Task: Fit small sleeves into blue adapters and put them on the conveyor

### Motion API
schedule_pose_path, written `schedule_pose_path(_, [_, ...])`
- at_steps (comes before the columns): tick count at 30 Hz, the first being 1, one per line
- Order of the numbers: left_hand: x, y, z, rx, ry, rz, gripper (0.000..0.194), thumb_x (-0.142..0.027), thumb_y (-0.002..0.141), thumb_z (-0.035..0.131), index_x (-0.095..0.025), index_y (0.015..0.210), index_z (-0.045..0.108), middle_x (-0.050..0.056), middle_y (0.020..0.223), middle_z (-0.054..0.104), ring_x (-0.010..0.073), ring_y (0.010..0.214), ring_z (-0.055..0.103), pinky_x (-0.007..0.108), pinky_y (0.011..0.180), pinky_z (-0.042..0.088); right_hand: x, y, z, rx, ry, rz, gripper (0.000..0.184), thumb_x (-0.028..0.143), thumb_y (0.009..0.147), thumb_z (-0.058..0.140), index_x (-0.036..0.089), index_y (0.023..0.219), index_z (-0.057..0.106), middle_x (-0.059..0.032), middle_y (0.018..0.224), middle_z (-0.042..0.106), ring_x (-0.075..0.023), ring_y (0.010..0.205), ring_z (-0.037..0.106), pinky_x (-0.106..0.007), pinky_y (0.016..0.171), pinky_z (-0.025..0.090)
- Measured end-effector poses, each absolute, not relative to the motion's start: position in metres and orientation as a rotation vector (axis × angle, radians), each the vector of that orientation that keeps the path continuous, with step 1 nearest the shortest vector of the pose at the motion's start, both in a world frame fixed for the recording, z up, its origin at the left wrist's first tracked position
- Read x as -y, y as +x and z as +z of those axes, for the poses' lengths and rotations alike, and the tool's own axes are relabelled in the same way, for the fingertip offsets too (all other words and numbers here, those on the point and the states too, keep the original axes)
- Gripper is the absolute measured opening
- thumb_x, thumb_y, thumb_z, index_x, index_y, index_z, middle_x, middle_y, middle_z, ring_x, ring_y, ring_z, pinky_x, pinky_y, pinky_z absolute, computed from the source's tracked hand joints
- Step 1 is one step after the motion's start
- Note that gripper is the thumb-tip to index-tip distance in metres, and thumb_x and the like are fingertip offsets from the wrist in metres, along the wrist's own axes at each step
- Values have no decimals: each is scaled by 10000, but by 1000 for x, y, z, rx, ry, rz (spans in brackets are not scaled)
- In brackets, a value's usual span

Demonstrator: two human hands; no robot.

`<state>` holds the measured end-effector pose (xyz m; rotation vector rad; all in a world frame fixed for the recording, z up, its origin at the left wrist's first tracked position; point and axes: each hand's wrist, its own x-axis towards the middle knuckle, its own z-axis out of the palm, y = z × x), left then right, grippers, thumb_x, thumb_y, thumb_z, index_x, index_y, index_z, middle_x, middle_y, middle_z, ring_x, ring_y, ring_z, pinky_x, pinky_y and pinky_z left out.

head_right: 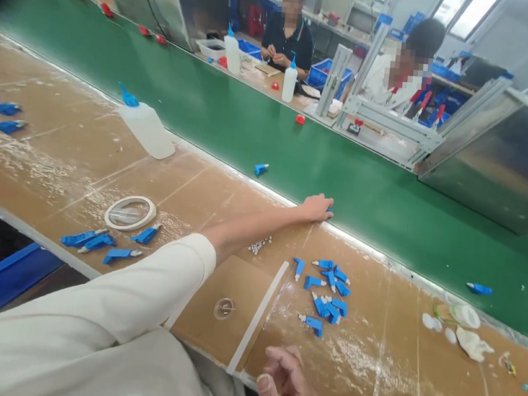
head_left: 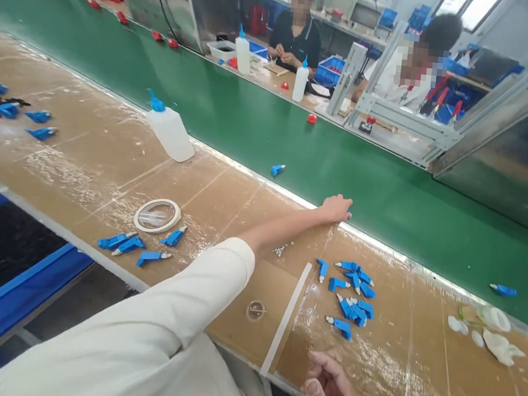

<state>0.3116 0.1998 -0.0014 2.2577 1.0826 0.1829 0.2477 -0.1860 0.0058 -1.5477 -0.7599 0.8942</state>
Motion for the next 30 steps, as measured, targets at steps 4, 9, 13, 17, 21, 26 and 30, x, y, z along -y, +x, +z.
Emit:
schedule_pose_path(4, [-206, 299, -2, -1084, 2180, 217, 333, -286, 889, 613, -166, 1198, 649, 168, 1256, 615, 293, 1208, 581, 407, 1021, 440, 190, 255, 6, 852, -1538, 991, 244, 396, 834, 752, 241, 1016, 802, -49, 771, 638, -182, 719, 627, -254, 592, 526])
schedule_pose_path(9, [-194, 251, 25, -948, 1944, 358, 266, -432, 962, 530, -189, 924, 631, 60, 872, 643, 145, 800, 614, 270, 734, 495, 184, 258, 5, 850, -1492, 994, 221, 352, 815, 767, 230, 995, 809, -39, 760, 623, -162, 645, 596, -261, 562, 522])
schedule_pose_path(13, [-161, 180, 44, -691, 1277, 500, 224, -327, 936, 539, -180, 767, 533, -10, 677, 487, 65, 547, 453, 190, 493, 338, 169, 248, 14, 829, -1490, 924, 208, 370, 811, 762, 219, 948, 800, -32, 740, 585, -157, 630, 564, -254, 525, 482])
schedule_pose_path(17, [-123, 103, 47, -605, 974, 413, 102, -233, 821, 606, -171, 794, 529, -23, 684, 516, 60, 540, 496, 171, 446, 316, 142, 231, 18, 977, -1695, 845, 244, 414, 827, 740, 217, 963, 784, -18, 727, 589, -154, 638, 565, -256, 551, 482])
schedule_pose_path(21, [-92, 46, 35, -574, 875, 360, 183, -174, 752, 675, -171, 878, 542, -12, 733, 604, 94, 630, 626, 177, 519, 402, 115, 215, 5, 1262, -1781, 752, 275, 434, 875, 684, 220, 1034, 752, -26, 799, 642, -157, 680, 606, -276, 620, 531])
schedule_pose_path(26, [-60, 11, 14, -536, 766, 386, 391, -245, 706, 837, -179, 944, 534, -2, 822, 674, 117, 687, 677, 211, 614, 474, 100, 198, -14, 1340, -1804, 677, 281, 463, 909, 648, 202, 977, 726, -37, 807, 680, -160, 676, 628, -281, 603, 528])
schedule_pose_path(30, [-47, 2, 5, -486, 638, 337, 484, -283, 672, 898, -157, 1031, 599, 5, 831, 689, 108, 687, 667, 217, 646, 496, 94, 190, -15, 1364, -1826, 595, 289, 462, 927, 625, 203, 836, 718, -25, 759, 678, -147, 631, 619, -268, 581, 502])
